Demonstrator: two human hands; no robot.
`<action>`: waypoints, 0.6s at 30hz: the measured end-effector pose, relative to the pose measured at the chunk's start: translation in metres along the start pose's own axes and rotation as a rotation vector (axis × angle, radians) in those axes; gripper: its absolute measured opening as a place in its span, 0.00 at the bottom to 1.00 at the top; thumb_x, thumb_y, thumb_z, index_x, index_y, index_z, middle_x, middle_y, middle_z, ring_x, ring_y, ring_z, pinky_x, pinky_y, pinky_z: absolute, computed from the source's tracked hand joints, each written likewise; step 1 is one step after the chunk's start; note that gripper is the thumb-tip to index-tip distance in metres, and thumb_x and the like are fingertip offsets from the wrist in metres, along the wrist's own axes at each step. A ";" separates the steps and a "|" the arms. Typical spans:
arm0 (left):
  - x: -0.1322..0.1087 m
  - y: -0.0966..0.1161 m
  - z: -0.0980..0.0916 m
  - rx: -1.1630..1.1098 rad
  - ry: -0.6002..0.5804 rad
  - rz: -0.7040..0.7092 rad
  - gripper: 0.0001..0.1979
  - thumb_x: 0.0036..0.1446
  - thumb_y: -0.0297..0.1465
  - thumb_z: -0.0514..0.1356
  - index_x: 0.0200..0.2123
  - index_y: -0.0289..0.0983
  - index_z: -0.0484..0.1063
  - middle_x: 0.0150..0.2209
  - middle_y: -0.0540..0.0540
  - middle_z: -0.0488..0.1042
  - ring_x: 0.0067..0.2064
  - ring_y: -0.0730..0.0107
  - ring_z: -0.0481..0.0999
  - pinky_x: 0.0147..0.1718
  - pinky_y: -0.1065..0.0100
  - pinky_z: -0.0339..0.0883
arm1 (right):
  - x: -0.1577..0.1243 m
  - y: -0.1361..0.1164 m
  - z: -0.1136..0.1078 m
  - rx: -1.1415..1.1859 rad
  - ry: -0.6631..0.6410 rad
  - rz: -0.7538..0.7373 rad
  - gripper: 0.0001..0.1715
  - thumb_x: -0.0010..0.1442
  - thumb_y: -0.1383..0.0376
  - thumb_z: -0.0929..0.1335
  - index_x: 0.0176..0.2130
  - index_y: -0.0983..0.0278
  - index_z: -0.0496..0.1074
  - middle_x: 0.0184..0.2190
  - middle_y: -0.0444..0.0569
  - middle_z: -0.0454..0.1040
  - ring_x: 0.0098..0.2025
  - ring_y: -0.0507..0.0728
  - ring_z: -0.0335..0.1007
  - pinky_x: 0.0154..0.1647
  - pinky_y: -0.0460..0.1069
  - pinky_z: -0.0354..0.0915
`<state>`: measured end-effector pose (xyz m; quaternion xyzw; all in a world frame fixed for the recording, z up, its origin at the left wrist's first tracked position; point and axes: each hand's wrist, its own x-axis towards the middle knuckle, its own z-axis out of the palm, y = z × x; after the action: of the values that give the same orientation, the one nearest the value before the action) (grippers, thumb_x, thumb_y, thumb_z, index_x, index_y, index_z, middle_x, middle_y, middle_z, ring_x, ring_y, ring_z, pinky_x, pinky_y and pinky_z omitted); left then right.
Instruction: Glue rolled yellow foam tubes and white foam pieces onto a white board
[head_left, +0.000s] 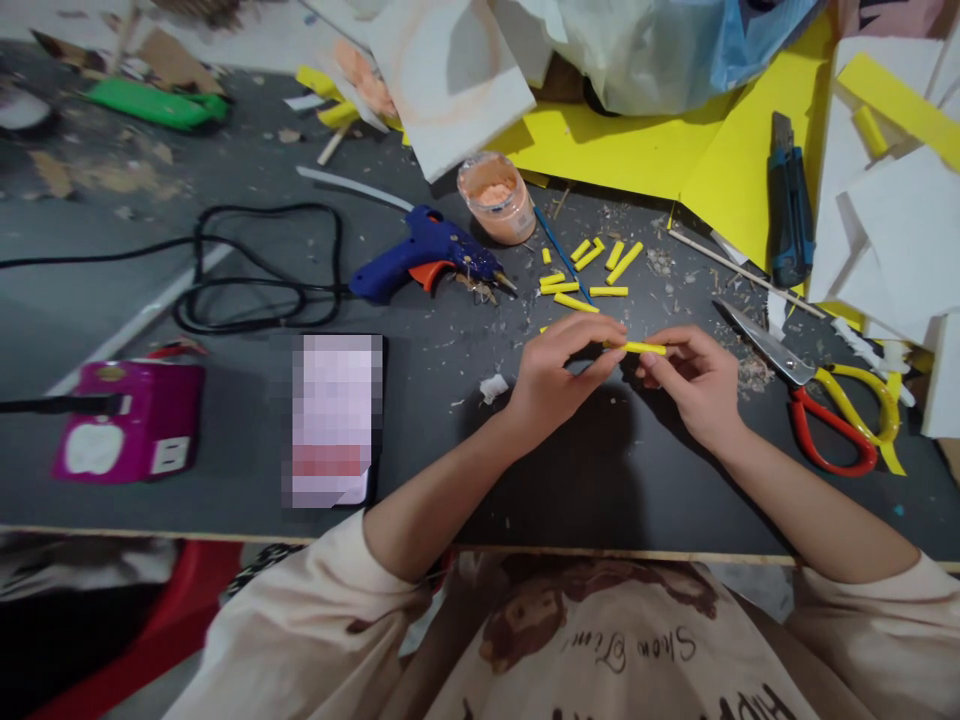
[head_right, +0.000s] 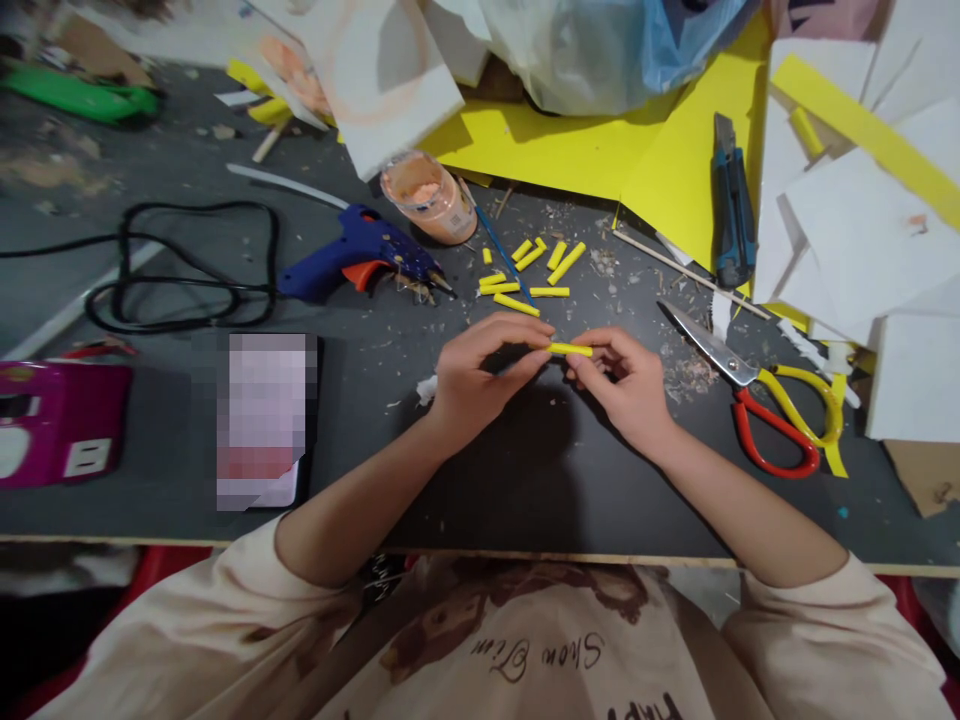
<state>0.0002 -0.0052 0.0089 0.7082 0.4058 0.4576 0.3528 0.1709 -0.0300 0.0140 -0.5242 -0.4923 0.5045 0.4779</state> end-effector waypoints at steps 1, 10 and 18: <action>0.000 -0.001 0.000 0.030 0.006 0.047 0.01 0.58 0.28 0.62 0.33 0.37 0.74 0.37 0.46 0.80 0.43 0.70 0.78 0.45 0.69 0.69 | 0.000 0.000 0.000 -0.001 -0.004 0.002 0.13 0.53 0.55 0.74 0.34 0.60 0.72 0.23 0.41 0.75 0.23 0.50 0.73 0.25 0.45 0.72; 0.000 -0.001 0.001 0.047 -0.002 0.189 0.02 0.58 0.25 0.62 0.33 0.37 0.72 0.35 0.47 0.79 0.39 0.73 0.78 0.41 0.71 0.70 | -0.001 0.006 -0.002 -0.031 -0.093 -0.113 0.06 0.56 0.64 0.72 0.38 0.59 0.76 0.34 0.43 0.80 0.32 0.50 0.78 0.36 0.46 0.74; -0.003 0.002 -0.002 0.114 -0.002 0.233 0.03 0.59 0.24 0.61 0.35 0.37 0.72 0.39 0.46 0.76 0.43 0.73 0.76 0.44 0.71 0.70 | -0.006 0.001 0.001 -0.056 -0.054 -0.126 0.03 0.57 0.65 0.72 0.35 0.61 0.77 0.27 0.42 0.80 0.27 0.50 0.78 0.30 0.44 0.73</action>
<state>-0.0018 -0.0088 0.0101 0.7697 0.3459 0.4711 0.2570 0.1700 -0.0358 0.0138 -0.4917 -0.5510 0.4732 0.4803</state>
